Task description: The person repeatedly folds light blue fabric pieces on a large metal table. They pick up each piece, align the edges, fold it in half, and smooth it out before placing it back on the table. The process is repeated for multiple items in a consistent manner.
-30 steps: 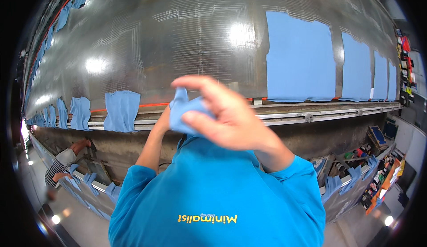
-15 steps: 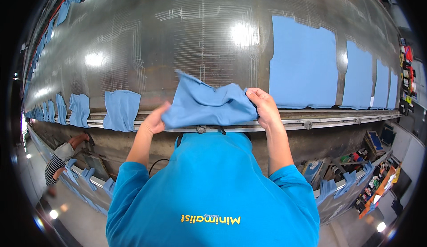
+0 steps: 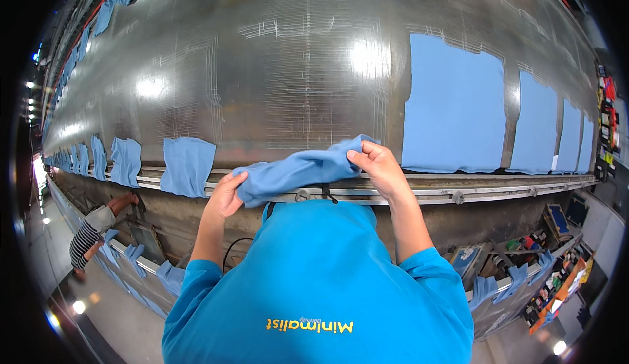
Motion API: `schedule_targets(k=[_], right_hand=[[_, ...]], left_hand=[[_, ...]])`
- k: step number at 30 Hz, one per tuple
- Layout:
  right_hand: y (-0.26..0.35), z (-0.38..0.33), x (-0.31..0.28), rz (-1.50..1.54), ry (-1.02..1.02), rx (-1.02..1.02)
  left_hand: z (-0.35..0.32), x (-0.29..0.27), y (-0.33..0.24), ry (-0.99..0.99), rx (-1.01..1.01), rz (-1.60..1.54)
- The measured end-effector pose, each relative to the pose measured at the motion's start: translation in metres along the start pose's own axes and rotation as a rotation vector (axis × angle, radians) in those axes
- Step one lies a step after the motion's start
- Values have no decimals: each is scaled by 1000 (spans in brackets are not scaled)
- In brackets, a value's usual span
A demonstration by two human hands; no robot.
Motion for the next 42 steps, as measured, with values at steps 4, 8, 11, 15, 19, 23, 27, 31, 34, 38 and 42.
schedule_targets(k=[4,8,11,15,19,23,27,31,34,38,42], right_hand=[[20,-11,-29,101,-188,-100],[13,-12,-60,37,-294,-56],[33,-6,-58,43,-300,-90],[68,20,-59,90,-327,-166],[115,49,-71,134,-466,-305],[152,82,-81,158,-580,-343],[146,145,-105,28,-658,-329],[132,164,-113,24,-723,-284],[128,163,-114,101,-699,-282],[122,163,-114,115,-709,-284],[110,165,-120,77,-688,-246]], left_hand=[[4,24,-42,-66,132,37],[20,9,-66,-44,212,232],[41,19,-94,4,263,230],[87,39,-130,20,283,364],[143,25,-181,-33,549,320],[190,57,-214,-101,698,213],[258,34,-201,-263,747,501],[282,15,-186,-365,723,534],[275,15,-186,-375,755,466],[265,7,-183,-427,766,519],[261,3,-174,-437,744,563]])
Point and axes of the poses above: each hand's wrist, its own z-axis towards the middle knuckle, its own x-axis out of the palm, y = z × x, the point moved 9 cm from there along z, towards the middle knuckle, and after that the axes turned 15 degrees about x, right-handed, at the moved point
